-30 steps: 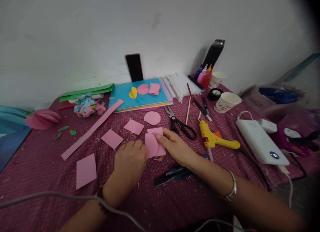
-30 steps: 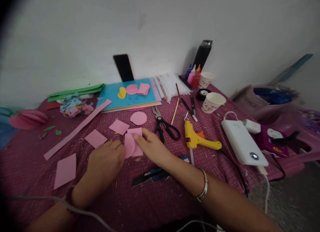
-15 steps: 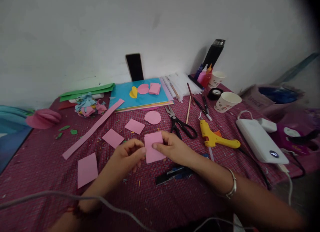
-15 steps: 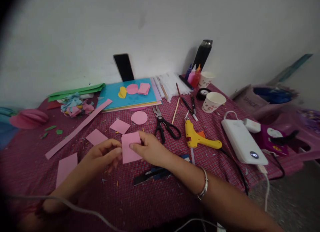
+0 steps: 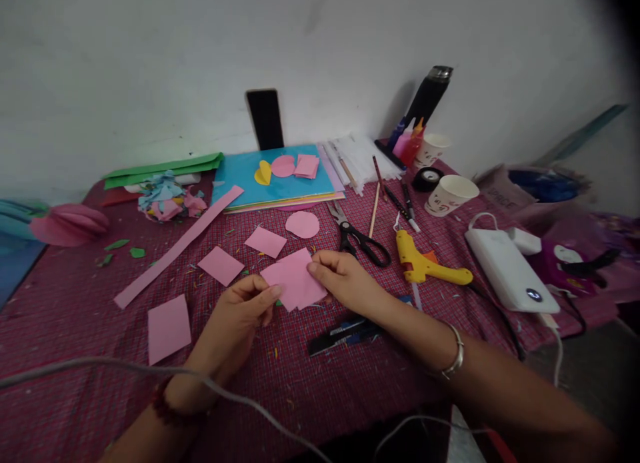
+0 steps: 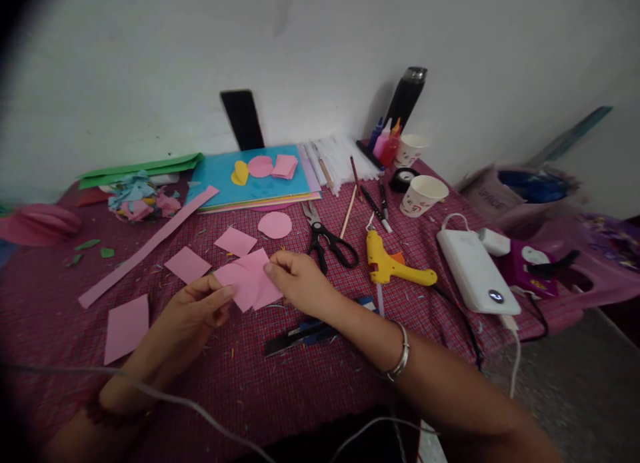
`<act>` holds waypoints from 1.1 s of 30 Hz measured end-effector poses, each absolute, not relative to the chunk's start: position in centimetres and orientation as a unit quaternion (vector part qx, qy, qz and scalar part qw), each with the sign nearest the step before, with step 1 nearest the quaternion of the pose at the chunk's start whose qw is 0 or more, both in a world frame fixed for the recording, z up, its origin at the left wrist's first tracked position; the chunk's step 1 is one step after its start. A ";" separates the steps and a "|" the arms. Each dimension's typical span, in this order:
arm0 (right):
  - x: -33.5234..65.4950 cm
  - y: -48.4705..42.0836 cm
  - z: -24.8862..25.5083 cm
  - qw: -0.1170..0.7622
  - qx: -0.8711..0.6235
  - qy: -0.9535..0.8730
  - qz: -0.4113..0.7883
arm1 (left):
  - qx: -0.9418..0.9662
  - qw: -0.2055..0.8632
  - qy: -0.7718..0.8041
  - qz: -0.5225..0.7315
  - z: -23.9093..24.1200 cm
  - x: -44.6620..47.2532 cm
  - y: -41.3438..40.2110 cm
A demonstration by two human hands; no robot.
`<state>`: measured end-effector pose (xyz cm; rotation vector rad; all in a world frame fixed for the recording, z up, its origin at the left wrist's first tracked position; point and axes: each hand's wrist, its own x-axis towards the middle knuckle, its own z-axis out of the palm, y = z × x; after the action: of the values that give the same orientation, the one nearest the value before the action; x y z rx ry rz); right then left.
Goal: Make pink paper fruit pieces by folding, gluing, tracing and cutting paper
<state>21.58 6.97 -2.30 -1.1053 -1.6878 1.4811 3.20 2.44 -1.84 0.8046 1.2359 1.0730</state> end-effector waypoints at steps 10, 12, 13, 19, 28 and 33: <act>21.4 6.7 -2.0 0.321 -0.411 -0.678 0.519 | 0.349 0.623 0.529 0.459 -2.7 4.2 1.9; 21.5 6.7 -2.1 0.323 -0.408 -0.676 0.521 | 0.342 0.627 0.521 0.467 -2.8 4.3 2.0; 21.5 6.8 -2.1 0.326 -0.406 -0.676 0.521 | 0.339 0.629 0.518 0.470 -2.7 4.3 2.0; 21.6 6.7 -2.0 0.323 -0.407 -0.686 0.509 | 0.311 0.642 0.519 0.471 -2.9 4.6 1.9; 21.9 6.3 -1.6 0.277 -0.393 -0.727 0.489 | 0.339 0.652 0.507 0.451 -3.0 5.0 1.1; 22.0 6.0 -1.4 0.251 -0.367 -0.700 0.560 | 0.358 0.637 0.534 0.427 -2.5 4.8 0.9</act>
<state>22.04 6.05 -1.42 -0.9976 -1.9041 1.5237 4.77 0.86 -2.49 0.8169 1.2190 0.9746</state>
